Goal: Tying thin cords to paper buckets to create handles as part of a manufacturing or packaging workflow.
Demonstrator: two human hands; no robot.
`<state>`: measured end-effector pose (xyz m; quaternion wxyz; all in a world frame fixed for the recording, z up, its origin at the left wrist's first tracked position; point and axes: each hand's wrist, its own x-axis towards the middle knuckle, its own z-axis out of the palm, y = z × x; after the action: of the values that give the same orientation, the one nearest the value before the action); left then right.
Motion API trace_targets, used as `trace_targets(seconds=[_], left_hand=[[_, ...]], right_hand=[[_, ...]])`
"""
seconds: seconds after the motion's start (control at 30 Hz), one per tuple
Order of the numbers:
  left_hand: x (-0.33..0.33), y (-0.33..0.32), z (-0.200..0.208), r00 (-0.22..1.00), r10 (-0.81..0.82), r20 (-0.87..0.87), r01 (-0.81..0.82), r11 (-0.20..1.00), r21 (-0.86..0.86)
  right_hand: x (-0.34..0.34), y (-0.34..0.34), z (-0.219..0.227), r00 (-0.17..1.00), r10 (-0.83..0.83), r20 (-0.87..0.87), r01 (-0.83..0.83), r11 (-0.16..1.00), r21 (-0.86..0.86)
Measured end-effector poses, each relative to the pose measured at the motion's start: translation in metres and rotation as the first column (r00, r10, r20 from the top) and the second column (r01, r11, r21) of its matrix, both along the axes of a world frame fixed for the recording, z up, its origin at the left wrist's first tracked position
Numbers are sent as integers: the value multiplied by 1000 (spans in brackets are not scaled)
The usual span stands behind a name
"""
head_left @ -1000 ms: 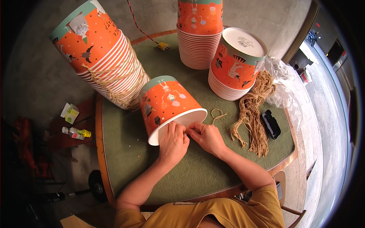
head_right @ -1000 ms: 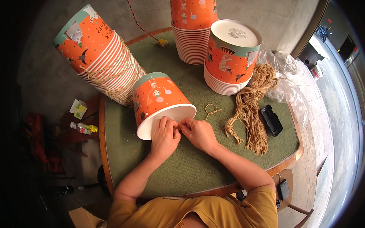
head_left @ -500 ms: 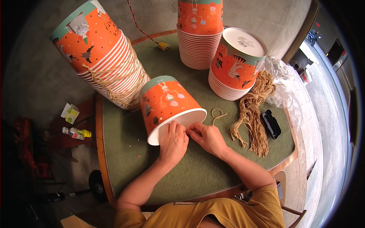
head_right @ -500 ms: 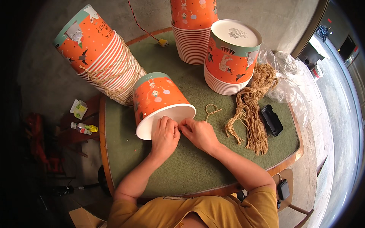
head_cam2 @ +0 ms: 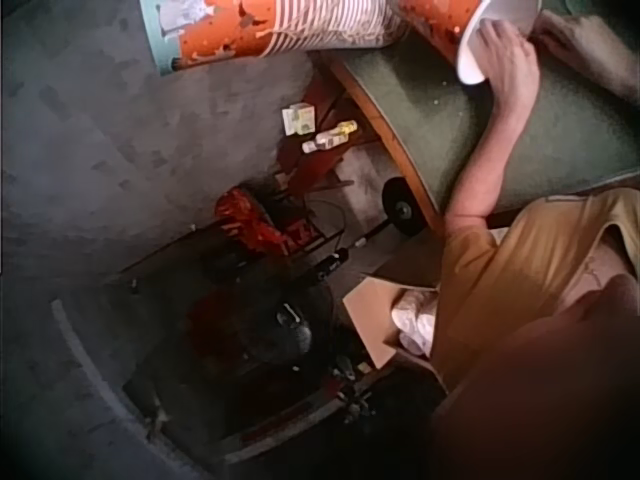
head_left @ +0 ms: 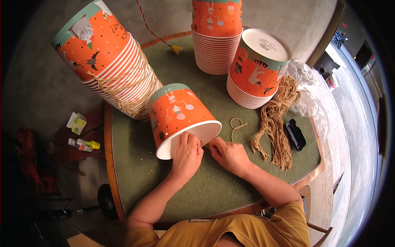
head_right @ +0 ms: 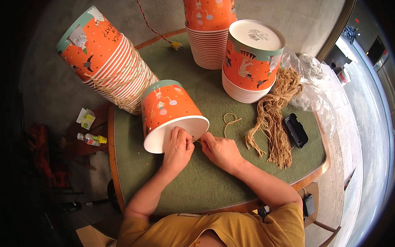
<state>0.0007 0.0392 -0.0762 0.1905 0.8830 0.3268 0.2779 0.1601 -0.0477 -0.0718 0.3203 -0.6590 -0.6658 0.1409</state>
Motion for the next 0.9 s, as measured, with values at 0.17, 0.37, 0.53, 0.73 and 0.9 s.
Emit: trace_targets(seconds=[0.17, 0.37, 0.53, 0.73, 0.9], left_hand=[[-1, 1, 2, 1000, -10, 2, 10, 1000, -21], [-2, 3, -2, 999, -4, 38, 6, 999, -37], [-2, 6, -4, 997, -1, 73, 7, 996, -89], [0, 7, -5, 994, 39, 106, -28, 994, -108], [0, 7, -4, 989, 67, 128, -43, 982, -183]], right_hand=[[-1, 0, 4, 998, -58, -20, 57, 998, -30], [-1, 0, 4, 997, -59, -47, 57, 997, -50], [1, -1, 6, 999, -12, -33, 10, 997, -73], [2, 1, 5, 998, 53, 45, -50, 996, -71], [2, 2, 4, 990, 104, 94, -99, 994, -52]])
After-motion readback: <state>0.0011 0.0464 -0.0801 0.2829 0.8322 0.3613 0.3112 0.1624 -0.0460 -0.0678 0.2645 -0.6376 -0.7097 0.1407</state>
